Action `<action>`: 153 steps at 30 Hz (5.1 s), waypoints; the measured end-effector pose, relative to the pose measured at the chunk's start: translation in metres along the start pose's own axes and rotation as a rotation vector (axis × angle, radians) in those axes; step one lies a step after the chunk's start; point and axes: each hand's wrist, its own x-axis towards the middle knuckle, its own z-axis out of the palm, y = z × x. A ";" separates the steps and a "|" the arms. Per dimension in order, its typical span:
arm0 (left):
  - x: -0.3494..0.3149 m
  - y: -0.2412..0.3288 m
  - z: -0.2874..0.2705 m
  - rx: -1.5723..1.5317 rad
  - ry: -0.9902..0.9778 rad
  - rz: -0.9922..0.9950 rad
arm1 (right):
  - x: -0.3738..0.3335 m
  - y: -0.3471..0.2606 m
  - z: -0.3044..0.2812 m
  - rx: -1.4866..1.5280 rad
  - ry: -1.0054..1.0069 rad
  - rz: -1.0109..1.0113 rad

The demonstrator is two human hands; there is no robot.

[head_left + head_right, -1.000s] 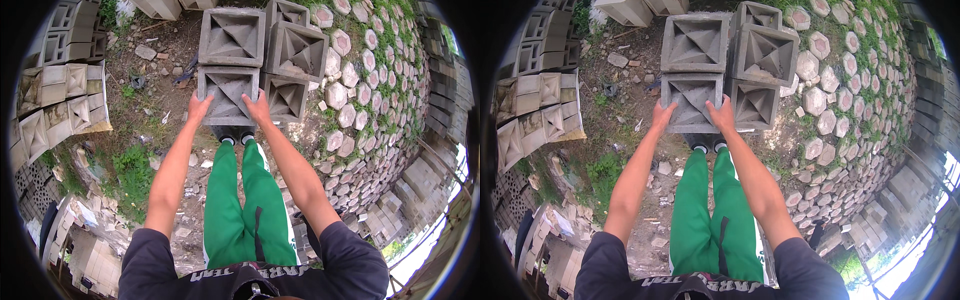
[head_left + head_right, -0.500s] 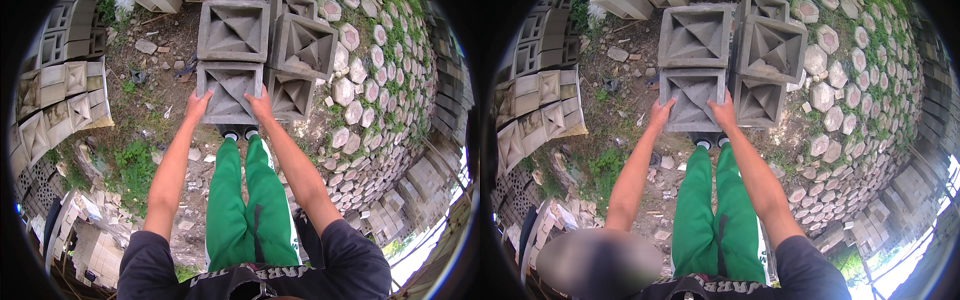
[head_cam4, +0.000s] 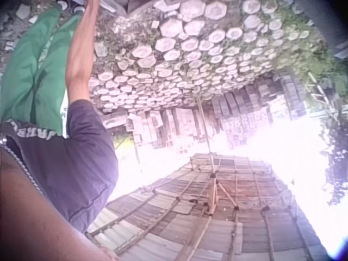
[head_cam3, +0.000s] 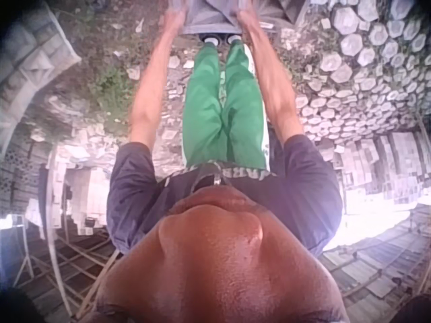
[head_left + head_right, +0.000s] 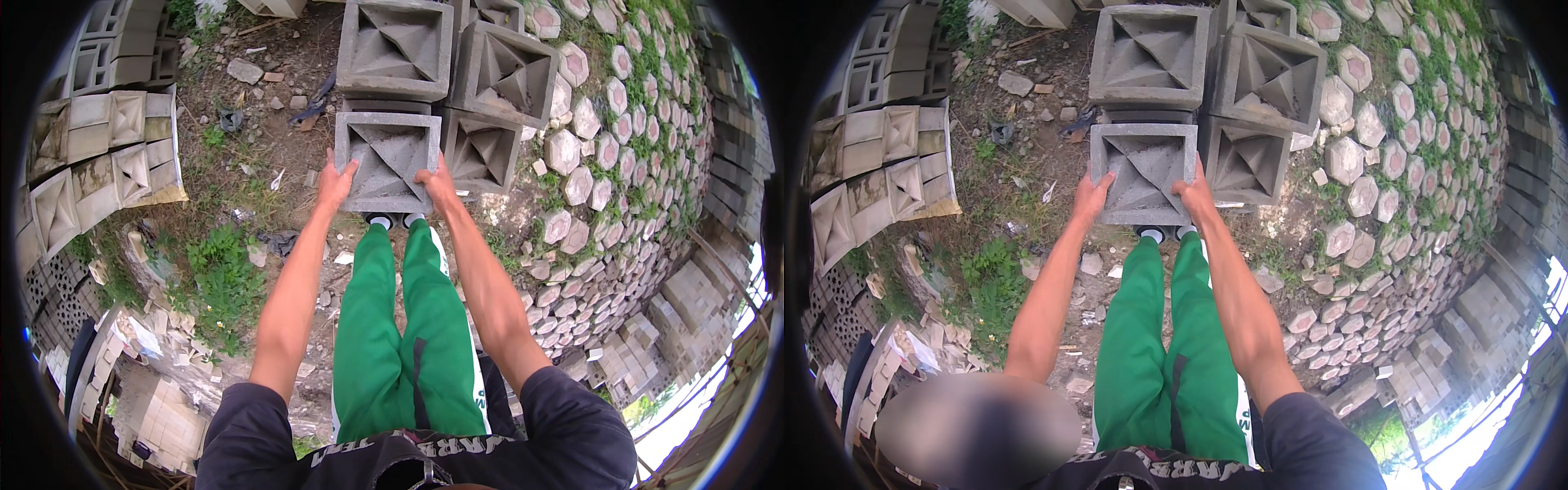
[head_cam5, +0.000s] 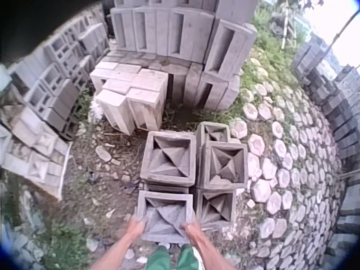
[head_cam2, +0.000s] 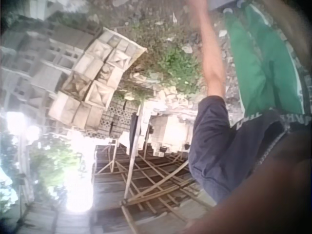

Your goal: The person stacks several concrete ventilation blocks one at a time onto a pile on the ground.

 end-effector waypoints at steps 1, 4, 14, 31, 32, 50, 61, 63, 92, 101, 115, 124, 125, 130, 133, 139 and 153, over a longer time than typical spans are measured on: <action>-0.006 -0.004 0.004 -0.010 -0.003 0.005 | -0.004 0.007 -0.003 -0.032 0.027 0.020; -0.022 -0.025 0.004 -0.018 0.026 0.031 | -0.019 0.017 0.001 -0.029 -0.001 0.026; -0.024 -0.012 -0.008 -0.543 -0.141 -0.249 | -0.018 0.003 0.003 0.168 0.033 -0.005; -0.034 0.000 -0.005 -0.552 -0.154 -0.183 | -0.009 0.012 -0.004 -0.059 0.100 -0.015; -0.036 -0.002 -0.007 -0.528 -0.141 -0.193 | -0.010 0.010 -0.001 -0.076 0.100 0.000; -0.060 -0.051 0.006 -0.563 -0.440 -0.271 | -0.063 0.034 -0.011 0.031 0.059 0.073; -0.043 -0.073 0.006 -0.703 -0.492 -0.356 | -0.060 0.042 -0.018 0.007 -0.073 0.083; -0.047 -0.069 0.011 -0.754 -0.476 -0.297 | -0.061 0.042 -0.019 -0.004 -0.084 0.078; -0.369 0.073 -0.032 -1.377 -0.153 -0.170 | -0.299 -0.127 -0.010 -0.083 -0.332 -0.034; -0.432 0.139 -0.059 -1.409 0.039 0.125 | -0.326 -0.198 0.019 -0.147 -0.490 -0.178; -0.539 0.039 -0.046 -1.749 0.601 0.301 | -0.413 -0.187 0.126 -0.639 -0.801 -0.185; -0.634 -0.029 -0.011 -1.906 0.933 0.357 | -0.442 -0.096 0.189 -0.764 -1.133 0.009; -0.650 -0.036 -0.002 -1.928 1.007 0.360 | -0.450 -0.080 0.200 -0.795 -1.192 0.065; -0.682 -0.083 0.042 -2.048 1.315 0.332 | -0.479 -0.018 0.244 -1.039 -1.361 0.171; -0.701 -0.086 0.055 -2.137 1.481 0.340 | -0.493 0.020 0.273 -1.192 -1.435 0.196; -0.740 -0.092 0.088 -2.186 2.010 0.241 | -0.575 0.089 0.312 -1.487 -1.723 0.455; -0.751 -0.063 0.153 -2.227 2.980 0.060 | -0.697 0.264 0.280 -1.875 -2.263 1.042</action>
